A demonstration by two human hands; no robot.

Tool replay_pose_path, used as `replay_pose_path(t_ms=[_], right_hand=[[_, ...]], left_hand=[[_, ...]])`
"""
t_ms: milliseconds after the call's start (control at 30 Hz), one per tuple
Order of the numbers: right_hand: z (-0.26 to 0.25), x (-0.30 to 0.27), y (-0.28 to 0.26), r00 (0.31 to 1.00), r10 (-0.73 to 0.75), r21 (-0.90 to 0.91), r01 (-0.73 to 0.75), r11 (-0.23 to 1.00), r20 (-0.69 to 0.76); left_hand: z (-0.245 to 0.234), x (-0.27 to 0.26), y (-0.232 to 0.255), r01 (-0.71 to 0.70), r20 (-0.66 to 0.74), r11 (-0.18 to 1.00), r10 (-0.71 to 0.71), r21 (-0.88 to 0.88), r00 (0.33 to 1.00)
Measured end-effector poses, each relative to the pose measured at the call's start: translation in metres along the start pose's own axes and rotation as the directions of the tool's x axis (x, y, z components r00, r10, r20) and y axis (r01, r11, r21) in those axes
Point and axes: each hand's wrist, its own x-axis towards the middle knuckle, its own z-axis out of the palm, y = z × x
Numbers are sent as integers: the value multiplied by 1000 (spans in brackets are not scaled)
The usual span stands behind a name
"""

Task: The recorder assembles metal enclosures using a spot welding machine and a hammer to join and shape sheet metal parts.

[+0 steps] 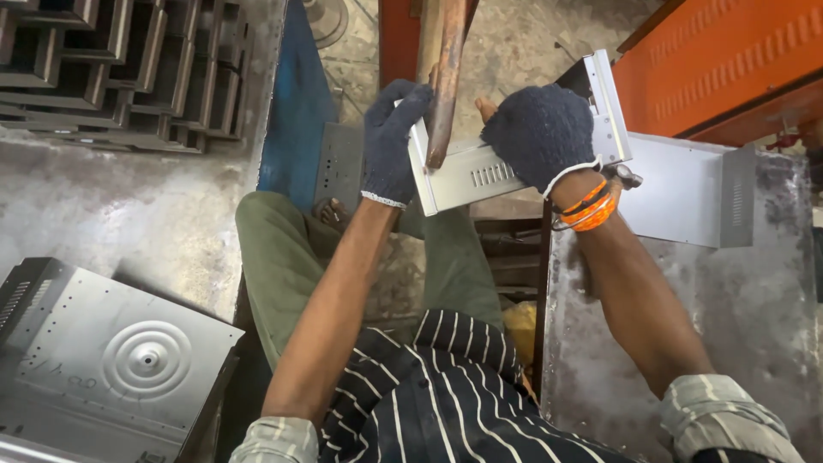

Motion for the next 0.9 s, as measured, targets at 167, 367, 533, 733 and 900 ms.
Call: replay_pose_path(t_ms=[167,367,533,733,900], right_hand=[[4,-3,4,988,-102,-8,101,995,-113],[7,-3,4,991,-91,21,94,995,-98],[1,-6,-2,998,-49,-62,47,997,-42],[-2,16,3,988,-96,-16,95,995,-122],[8,42,4,978,-81,106,103,989,-193]], left_hand=[[3,-1,5,-18,17,995,16,94,1000],[-2,5,-9,4,6,1000,-4,-12,1000],[-15,16,-21,55,-42,997,-53,48,998],[-6,32,-8,15,-15,998,-14,66,1000],[-11,55,-9,10,-67,999,-12,-36,998]])
